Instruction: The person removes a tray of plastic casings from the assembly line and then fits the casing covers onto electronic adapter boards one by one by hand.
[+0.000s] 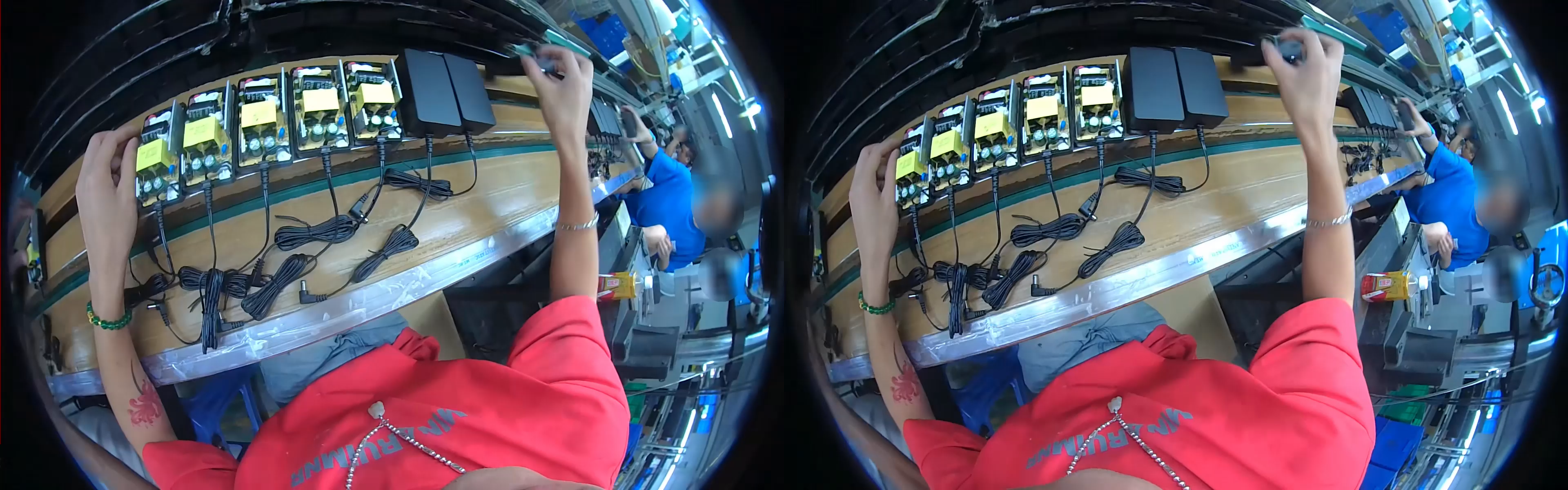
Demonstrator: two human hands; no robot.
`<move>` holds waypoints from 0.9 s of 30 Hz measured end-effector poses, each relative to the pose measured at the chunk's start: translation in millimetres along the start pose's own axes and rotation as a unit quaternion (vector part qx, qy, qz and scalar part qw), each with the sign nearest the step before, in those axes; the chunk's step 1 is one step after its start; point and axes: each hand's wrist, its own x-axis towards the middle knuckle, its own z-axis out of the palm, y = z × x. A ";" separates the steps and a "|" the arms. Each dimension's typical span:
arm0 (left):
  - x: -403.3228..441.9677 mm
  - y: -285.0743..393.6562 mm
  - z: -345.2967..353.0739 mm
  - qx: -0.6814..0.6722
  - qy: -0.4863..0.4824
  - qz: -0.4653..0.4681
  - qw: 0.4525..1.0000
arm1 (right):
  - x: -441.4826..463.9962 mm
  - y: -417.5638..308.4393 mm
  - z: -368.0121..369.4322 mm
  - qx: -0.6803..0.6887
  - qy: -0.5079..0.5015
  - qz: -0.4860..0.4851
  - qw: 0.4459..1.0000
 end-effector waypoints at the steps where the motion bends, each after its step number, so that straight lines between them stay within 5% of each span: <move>1: -0.5 0.0 0.1 0.002 0.003 0.004 1.000 | -15.9 0.2 -0.8 0.000 -0.005 -0.003 1.000; 4: -0.2 2.1 -2.4 0.003 -0.001 0.005 1.000 | -41.3 -7.0 -7.8 0.019 -0.130 0.032 0.991; 6: -0.9 2.3 0.1 0.014 0.004 0.014 1.000 | -29.7 -22.5 -28.7 -0.021 -0.318 0.101 0.942; 7: -1.0 1.9 1.7 0.014 0.000 0.018 1.000 | -25.7 -22.3 -32.8 -0.021 -0.319 0.106 0.942; 10: 0.4 0.4 0.7 0.004 0.006 -0.004 1.000 | -2.8 1.0 -30.1 0.035 -0.410 -0.124 0.903; 13: -0.7 -4.3 -1.2 0.024 -0.001 0.002 1.000 | 22.0 13.6 -13.1 0.092 -0.532 -0.075 0.838; 15: -0.2 -6.0 -0.1 -0.012 0.008 0.042 0.999 | 32.3 8.3 -22.9 0.014 -0.502 -0.041 0.864; 17: -0.7 -5.3 0.2 -0.015 0.005 0.031 0.999 | 44.4 2.7 -38.1 0.056 -0.391 -0.125 0.910; 19: 0.4 -6.1 -0.2 -0.009 0.000 0.034 0.999 | 42.3 -47.6 -47.6 0.209 -0.359 -0.107 0.903; 27: -0.9 -4.9 -1.6 -0.009 -0.012 0.024 1.000 | 31.8 -169.9 -12.0 0.068 -0.388 -0.332 0.857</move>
